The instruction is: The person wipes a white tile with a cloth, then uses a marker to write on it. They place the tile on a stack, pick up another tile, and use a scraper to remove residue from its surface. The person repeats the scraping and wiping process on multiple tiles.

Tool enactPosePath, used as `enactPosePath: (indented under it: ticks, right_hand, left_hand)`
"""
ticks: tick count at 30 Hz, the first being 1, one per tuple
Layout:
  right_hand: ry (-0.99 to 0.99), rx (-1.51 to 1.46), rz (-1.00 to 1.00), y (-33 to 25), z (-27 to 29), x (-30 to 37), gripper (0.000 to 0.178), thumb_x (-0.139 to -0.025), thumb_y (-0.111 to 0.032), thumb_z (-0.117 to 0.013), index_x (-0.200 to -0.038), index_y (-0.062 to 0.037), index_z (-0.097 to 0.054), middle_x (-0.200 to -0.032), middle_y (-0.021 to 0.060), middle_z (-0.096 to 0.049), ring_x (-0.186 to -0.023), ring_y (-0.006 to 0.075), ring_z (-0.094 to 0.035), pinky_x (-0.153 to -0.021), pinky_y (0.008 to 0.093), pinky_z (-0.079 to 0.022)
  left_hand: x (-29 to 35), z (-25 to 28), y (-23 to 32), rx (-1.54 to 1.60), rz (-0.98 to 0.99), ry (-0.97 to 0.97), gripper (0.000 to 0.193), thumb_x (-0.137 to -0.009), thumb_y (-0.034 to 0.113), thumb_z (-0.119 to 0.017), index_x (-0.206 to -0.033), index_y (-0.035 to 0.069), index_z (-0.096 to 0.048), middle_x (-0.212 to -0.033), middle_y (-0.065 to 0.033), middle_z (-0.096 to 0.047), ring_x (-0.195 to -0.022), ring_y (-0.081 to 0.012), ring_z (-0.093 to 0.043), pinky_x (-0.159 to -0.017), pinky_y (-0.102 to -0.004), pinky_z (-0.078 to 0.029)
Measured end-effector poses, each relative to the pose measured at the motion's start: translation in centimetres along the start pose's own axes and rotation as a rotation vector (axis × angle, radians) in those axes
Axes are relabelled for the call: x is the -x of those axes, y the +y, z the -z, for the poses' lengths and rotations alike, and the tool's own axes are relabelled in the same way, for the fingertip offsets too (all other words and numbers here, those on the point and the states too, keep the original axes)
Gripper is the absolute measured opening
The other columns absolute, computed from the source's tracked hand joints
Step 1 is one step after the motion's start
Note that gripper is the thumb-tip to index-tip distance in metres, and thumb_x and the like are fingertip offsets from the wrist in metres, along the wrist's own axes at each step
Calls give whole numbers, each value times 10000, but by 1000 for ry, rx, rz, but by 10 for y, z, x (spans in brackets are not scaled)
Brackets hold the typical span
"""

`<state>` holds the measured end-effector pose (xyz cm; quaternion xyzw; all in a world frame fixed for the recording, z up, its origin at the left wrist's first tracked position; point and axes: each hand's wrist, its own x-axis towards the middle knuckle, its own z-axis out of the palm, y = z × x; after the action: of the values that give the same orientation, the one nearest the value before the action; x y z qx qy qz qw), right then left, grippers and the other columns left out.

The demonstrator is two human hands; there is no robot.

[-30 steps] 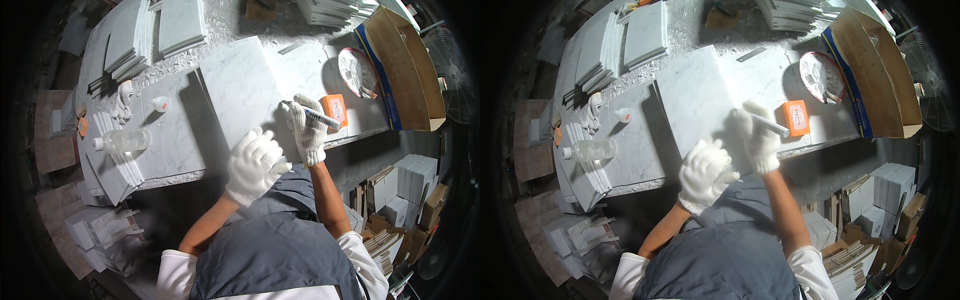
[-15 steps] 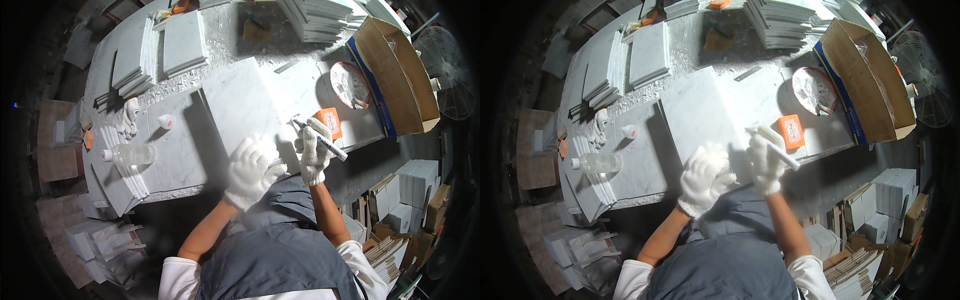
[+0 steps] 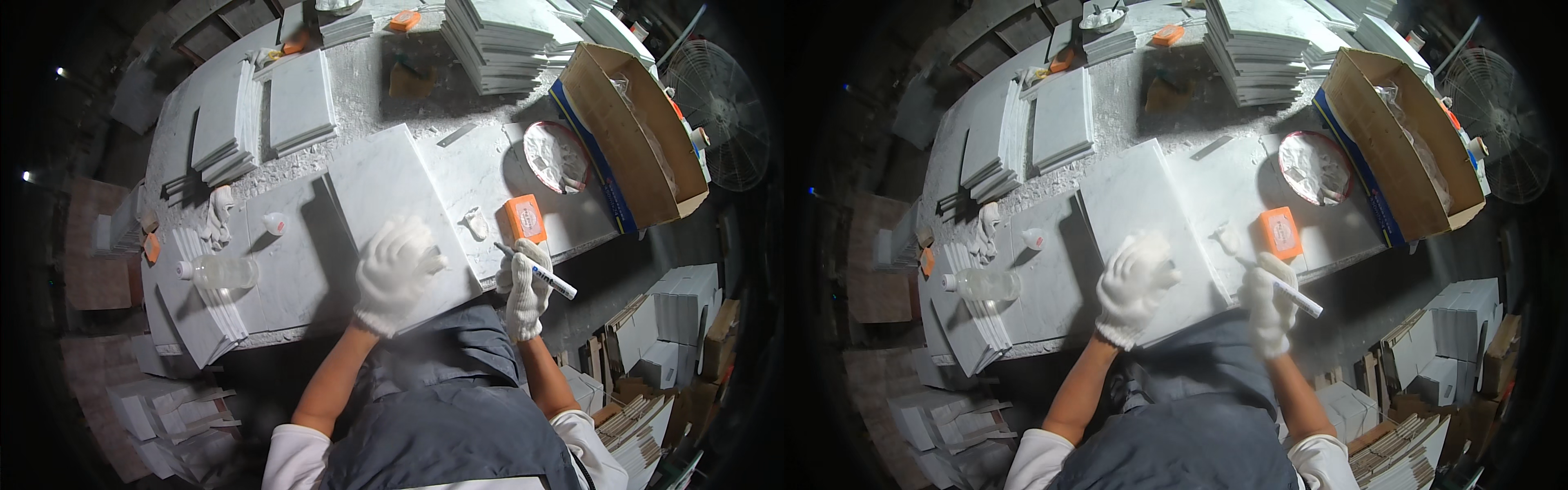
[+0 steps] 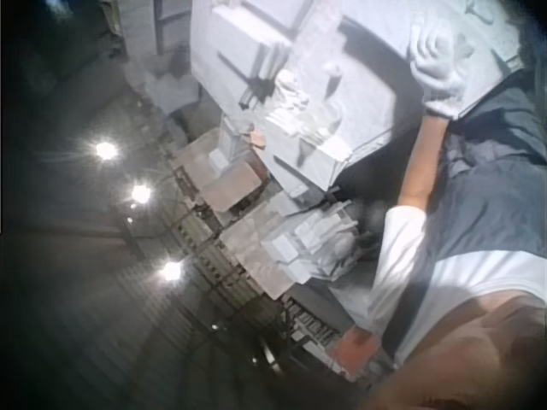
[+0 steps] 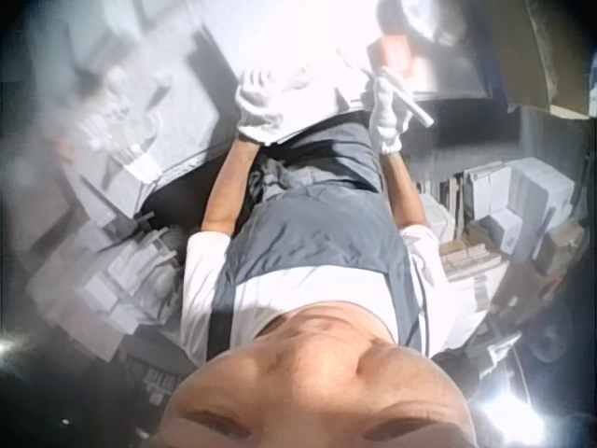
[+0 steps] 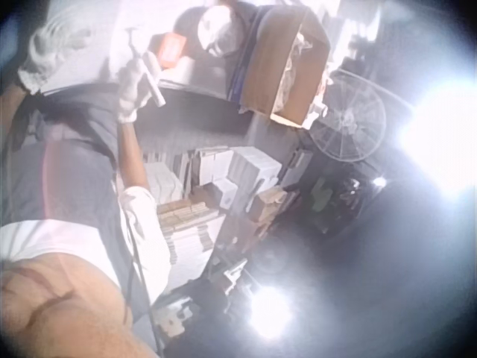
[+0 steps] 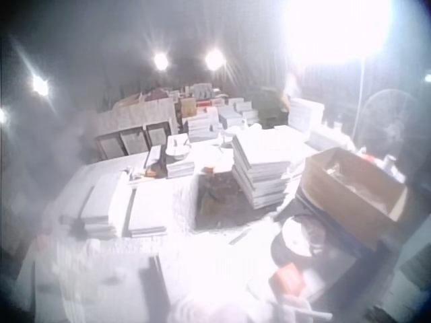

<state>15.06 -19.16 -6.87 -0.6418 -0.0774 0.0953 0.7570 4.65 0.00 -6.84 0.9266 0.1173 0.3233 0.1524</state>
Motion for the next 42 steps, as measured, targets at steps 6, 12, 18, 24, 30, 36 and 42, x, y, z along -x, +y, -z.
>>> enactPosePath:
  ticks: [6,12,18,24,30,36,42]
  right_hand:
    - [-278,-212,-187,-26,-4,2,383,-1002,-303,-619,-1233,-4,-554,-774,78,-631,-522,98,-533,-457,242,-440]
    - [-400,-257,-284,-31,-15,11,222,-1016,-141,-612,-1175,13,-609,-710,39,-591,-520,93,-509,-465,251,-428]
    - [-503,-169,-394,-39,-9,9,364,-991,-267,-690,-1258,-25,-644,-878,46,-705,-669,97,-636,-547,214,-497]
    - [-567,-60,-427,-43,0,9,370,-1001,-351,-668,-1217,-51,-681,-875,20,-695,-662,85,-616,-550,223,-488]
    - [-452,-56,-591,-53,-4,24,317,-1009,-345,-653,-1148,-66,-708,-918,19,-707,-698,79,-605,-578,230,-473]
    - [-476,-23,-479,-53,-12,27,378,-982,-381,-684,-1138,-38,-709,-1021,57,-716,-939,142,-657,-826,278,-525]
    - [-452,87,-328,-45,-9,-22,426,-945,-407,-699,-1169,-56,-607,-930,68,-692,-876,151,-677,-761,318,-548]
  left_hand:
    - [13,4,15,357,230,-83,480,-863,368,-773,-1177,22,-666,-1136,-153,-696,-1008,-308,-695,-911,-388,-560]
    - [15,9,26,640,262,-174,349,-919,189,-735,-1198,-5,-658,-1122,-144,-696,-970,-280,-694,-876,-377,-555]
    - [9,24,31,529,51,-249,221,-959,129,-673,-1135,-3,-690,-950,-134,-733,-873,-254,-712,-781,-350,-553]
    - [20,33,41,574,347,-469,253,-977,110,-584,-1190,6,-675,-926,-160,-746,-844,-268,-733,-737,-352,-570]
    - [28,40,55,117,89,-349,384,-803,51,-627,-1184,61,-674,-988,-151,-714,-845,-391,-665,-775,-466,-558]
    - [32,26,58,247,72,-187,438,-764,2,-615,-1197,55,-652,-1024,-173,-703,-888,-401,-658,-796,-476,-549]
    - [29,4,36,112,88,-158,461,-864,220,-708,-1292,65,-633,-1142,-145,-703,-1092,-354,-647,-948,-455,-517]
